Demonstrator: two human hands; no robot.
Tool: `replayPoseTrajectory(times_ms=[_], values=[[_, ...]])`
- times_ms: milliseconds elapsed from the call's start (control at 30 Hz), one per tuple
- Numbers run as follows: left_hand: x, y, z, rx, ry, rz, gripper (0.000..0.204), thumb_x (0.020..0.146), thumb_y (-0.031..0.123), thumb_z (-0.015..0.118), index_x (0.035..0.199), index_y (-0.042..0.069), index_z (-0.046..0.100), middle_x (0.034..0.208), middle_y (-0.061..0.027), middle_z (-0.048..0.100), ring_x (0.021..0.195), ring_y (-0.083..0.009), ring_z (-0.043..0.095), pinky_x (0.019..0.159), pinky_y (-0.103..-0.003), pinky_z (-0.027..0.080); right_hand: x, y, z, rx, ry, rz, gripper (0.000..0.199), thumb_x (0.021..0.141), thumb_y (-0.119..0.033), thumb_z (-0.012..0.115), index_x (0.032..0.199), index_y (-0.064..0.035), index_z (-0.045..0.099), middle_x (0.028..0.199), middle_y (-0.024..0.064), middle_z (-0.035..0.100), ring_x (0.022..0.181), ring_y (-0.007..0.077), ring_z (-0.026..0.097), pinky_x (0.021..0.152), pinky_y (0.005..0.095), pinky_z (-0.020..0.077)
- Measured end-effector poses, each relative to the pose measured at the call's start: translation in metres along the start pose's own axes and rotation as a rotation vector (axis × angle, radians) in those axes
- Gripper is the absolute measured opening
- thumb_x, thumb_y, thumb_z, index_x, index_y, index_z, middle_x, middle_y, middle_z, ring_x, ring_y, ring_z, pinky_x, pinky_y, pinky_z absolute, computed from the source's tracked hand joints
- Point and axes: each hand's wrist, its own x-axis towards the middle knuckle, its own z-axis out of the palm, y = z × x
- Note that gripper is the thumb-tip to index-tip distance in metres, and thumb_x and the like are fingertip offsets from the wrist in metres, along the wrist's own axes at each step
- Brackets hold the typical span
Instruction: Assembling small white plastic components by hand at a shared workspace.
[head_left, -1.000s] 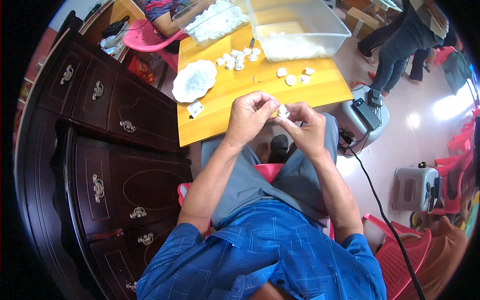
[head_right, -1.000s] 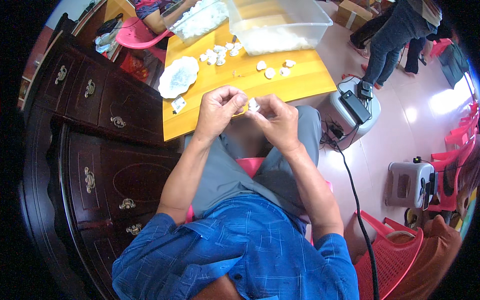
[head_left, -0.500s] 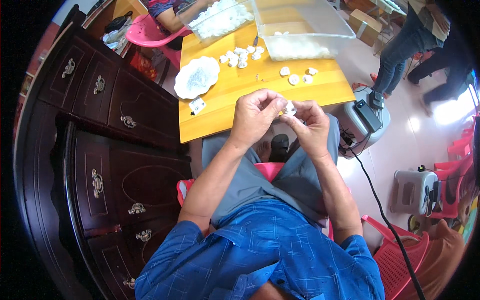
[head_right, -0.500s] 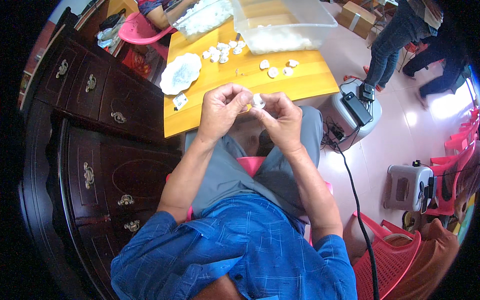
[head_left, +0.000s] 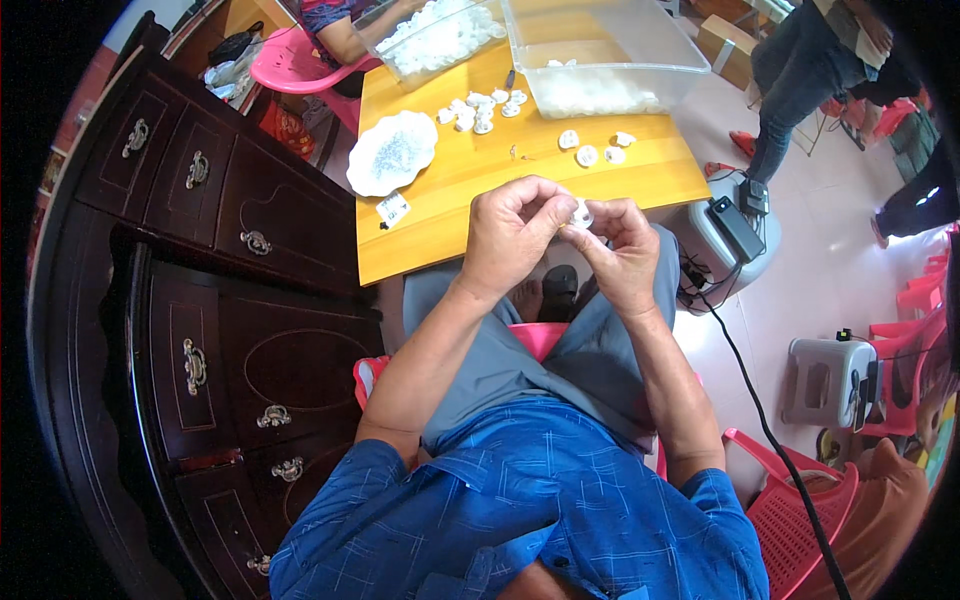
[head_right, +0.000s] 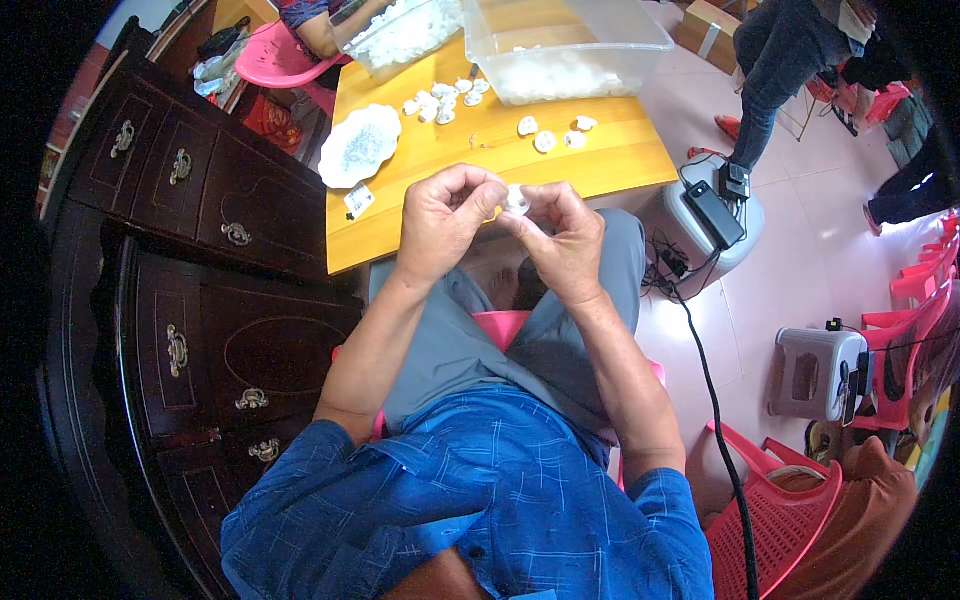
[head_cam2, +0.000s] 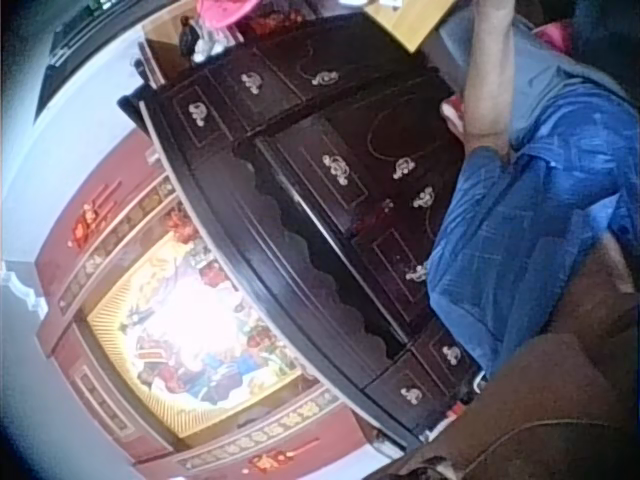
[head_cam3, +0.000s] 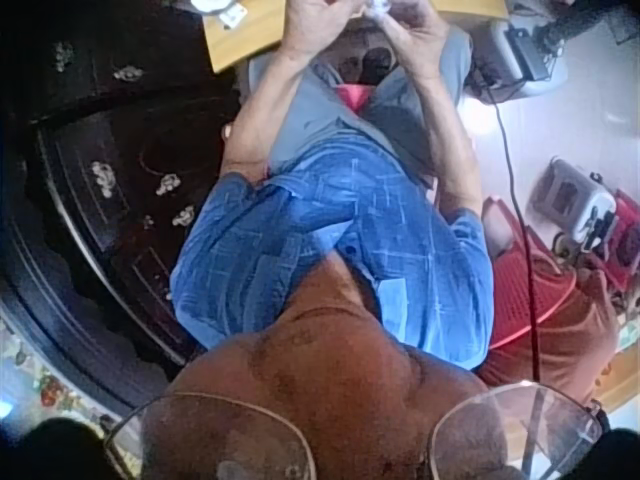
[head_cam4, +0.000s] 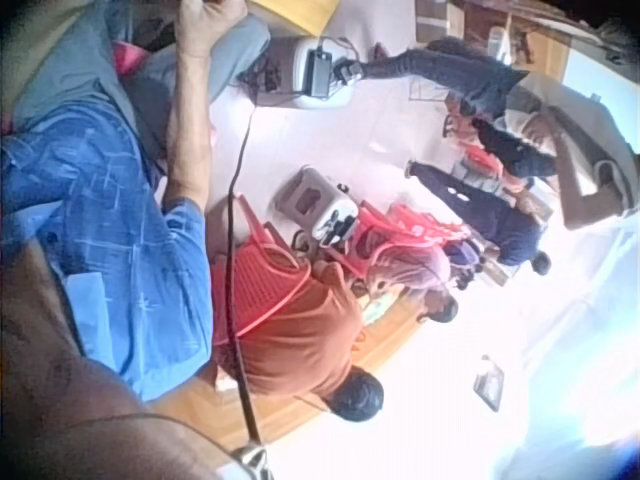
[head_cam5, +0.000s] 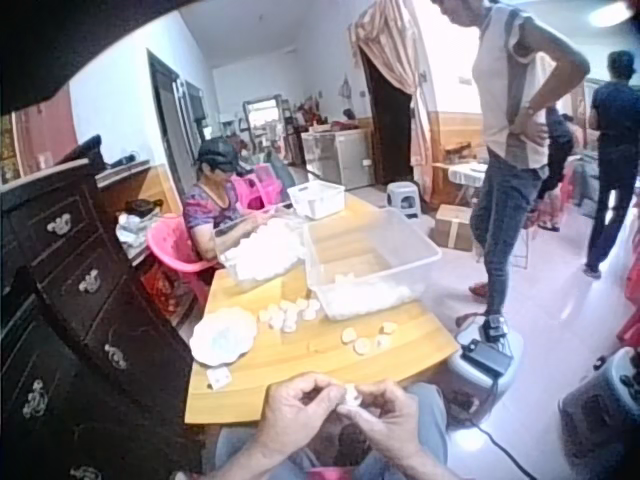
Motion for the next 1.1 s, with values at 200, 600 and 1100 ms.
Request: replayPoseTrajectory(times_ms=[200, 600, 1100], values=[[-0.002, 0.007, 0.004, 0.232, 0.033, 0.127, 0.006, 0.090, 0.004, 0.071, 0.088, -0.001, 0.072, 0.080, -0.0030, 0.070, 0.072, -0.0072, 0.064, 0.066, -0.024, 0.053, 0.000, -0.004, -0.002, -0.249, 0.063, -0.087, 0.025, 0.078, -0.006, 0.085, 0.094, 0.0006, 0.067, 0.080, 0.0066, 0.073, 0.074, 0.0083, 0.068, 0.066, 0.0247, 0.0548], [0.006, -0.004, -0.002, 0.168, 0.011, 0.063, 0.010, 0.087, 0.005, 0.072, 0.093, -0.002, 0.074, 0.079, -0.0091, 0.073, 0.070, -0.0126, 0.068, 0.063, -0.028, 0.054, 0.003, -0.014, -0.003, -0.451, 0.057, -0.183, 0.027, 0.075, -0.012, 0.086, 0.092, -0.0004, 0.068, 0.077, 0.0114, 0.071, 0.066, 0.0143, 0.069, 0.061, 0.0282, 0.0545], [0.009, -0.011, -0.008, 0.321, -0.116, 0.052, 0.008, 0.090, 0.006, 0.069, 0.088, -0.001, 0.072, 0.075, -0.0004, 0.069, 0.067, -0.0047, 0.060, 0.060, -0.023, 0.049, 0.003, -0.005, -0.001, -0.545, 0.011, -0.316, 0.030, 0.075, -0.016, 0.088, 0.092, -0.0019, 0.067, 0.076, 0.0100, 0.070, 0.065, 0.0169, 0.069, 0.061, 0.0282, 0.0538]])
